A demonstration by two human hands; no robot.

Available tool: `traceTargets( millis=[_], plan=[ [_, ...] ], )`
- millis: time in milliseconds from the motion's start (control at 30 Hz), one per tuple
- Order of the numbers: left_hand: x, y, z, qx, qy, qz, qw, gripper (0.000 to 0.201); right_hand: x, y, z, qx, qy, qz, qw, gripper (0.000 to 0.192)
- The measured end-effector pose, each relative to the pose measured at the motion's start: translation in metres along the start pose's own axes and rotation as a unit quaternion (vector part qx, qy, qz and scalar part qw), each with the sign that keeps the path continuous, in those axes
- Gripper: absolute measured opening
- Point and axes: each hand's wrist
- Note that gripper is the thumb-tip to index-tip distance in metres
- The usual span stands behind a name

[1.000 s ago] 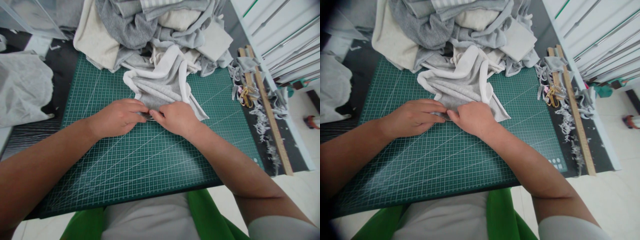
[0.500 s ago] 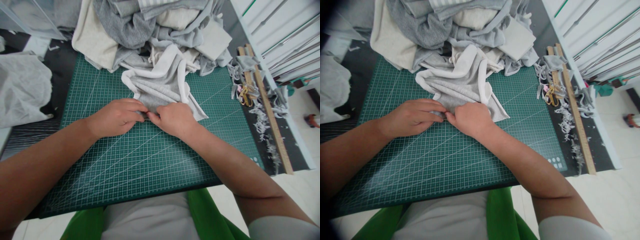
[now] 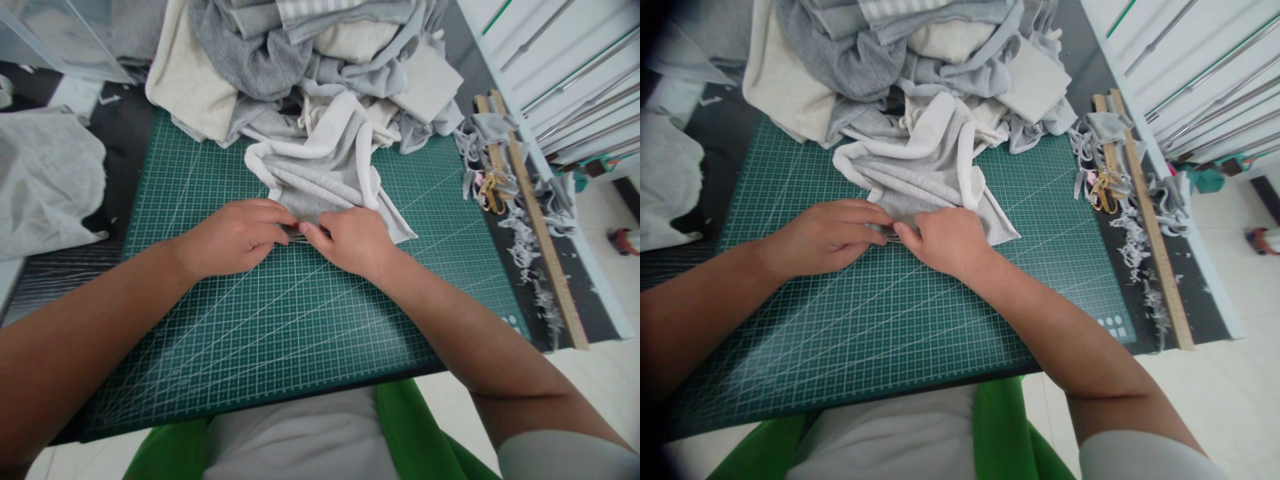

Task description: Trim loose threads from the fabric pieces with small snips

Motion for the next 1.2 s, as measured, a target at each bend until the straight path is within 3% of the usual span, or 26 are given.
traceTargets(
  millis=[1200],
  plan=[
    [0.0001,0.0005,0.0001,0.013,-0.016,0.002,1.0,0.03,0.0006,0.0012,0.0032,-0.004,-0.018,0.02,1.0,0.059]
  ],
)
Point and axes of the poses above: each hand's wrist, its own x-axis away from the middle knuckle, its own y-axis out of the palm, z = x × y, and after that the axes turned 15 degrees about z, right-handed
